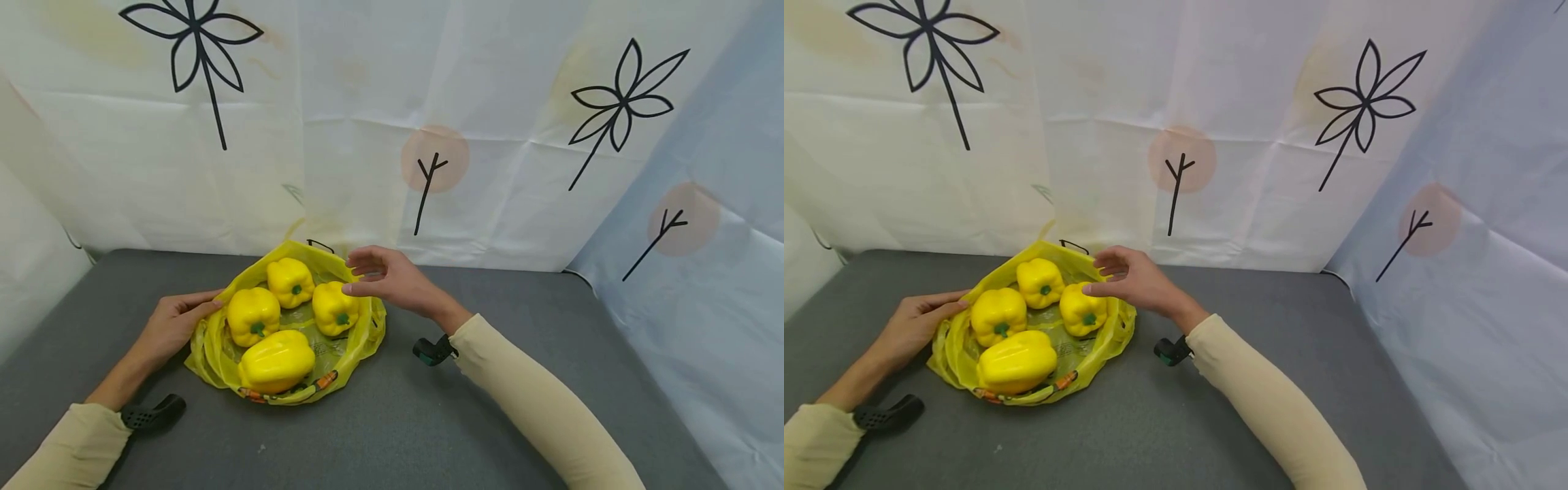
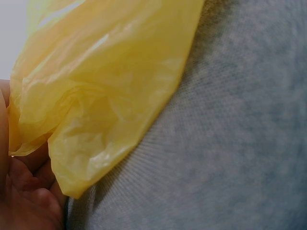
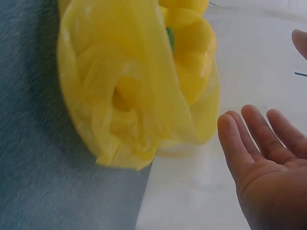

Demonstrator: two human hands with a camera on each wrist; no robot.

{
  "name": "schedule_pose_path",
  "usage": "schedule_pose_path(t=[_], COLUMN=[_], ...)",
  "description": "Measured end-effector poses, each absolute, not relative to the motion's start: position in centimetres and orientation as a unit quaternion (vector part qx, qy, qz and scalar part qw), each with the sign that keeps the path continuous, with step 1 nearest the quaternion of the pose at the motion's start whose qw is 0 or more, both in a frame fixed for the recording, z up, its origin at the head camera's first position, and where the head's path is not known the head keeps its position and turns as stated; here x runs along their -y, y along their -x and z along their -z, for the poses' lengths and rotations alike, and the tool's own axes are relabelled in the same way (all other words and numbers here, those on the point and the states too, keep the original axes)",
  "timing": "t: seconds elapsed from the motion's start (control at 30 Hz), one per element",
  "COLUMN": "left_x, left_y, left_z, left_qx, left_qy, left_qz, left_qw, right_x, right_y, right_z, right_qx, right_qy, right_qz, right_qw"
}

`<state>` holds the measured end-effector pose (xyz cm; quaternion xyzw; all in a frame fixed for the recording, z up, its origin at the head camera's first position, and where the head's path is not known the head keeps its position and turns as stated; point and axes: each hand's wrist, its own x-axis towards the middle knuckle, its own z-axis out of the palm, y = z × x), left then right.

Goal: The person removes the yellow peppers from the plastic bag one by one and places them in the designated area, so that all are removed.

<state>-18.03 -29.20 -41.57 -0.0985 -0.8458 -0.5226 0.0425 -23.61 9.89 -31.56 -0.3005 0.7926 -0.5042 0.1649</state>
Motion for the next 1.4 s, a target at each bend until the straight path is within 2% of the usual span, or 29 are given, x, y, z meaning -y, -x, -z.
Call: schedule_pose_path(t=[0.33, 0.87, 1.4], left_x=[29.2, 29.2, 29.2], left_y=[18.1, 18.1, 18.0], left_z=[41.4, 41.5, 41.6], left_qx=[0.851, 0.850, 0.847], left_qy=[0.095, 0.096, 0.098], left_qz=[0.516, 0.516, 0.520], left_qw=[0.042, 0.045, 0.047], right_x=[-8.1, -8.0, -7.5], right_y=[24.5, 25.0, 24.7], right_z=[32.3, 35.1, 36.3], right_qx=[-0.807, -0.828, -0.831], right_qy=[0.287, 0.267, 0.271], right_qz=[0.476, 0.447, 0.424], right_qw=[0.198, 0.209, 0.236])
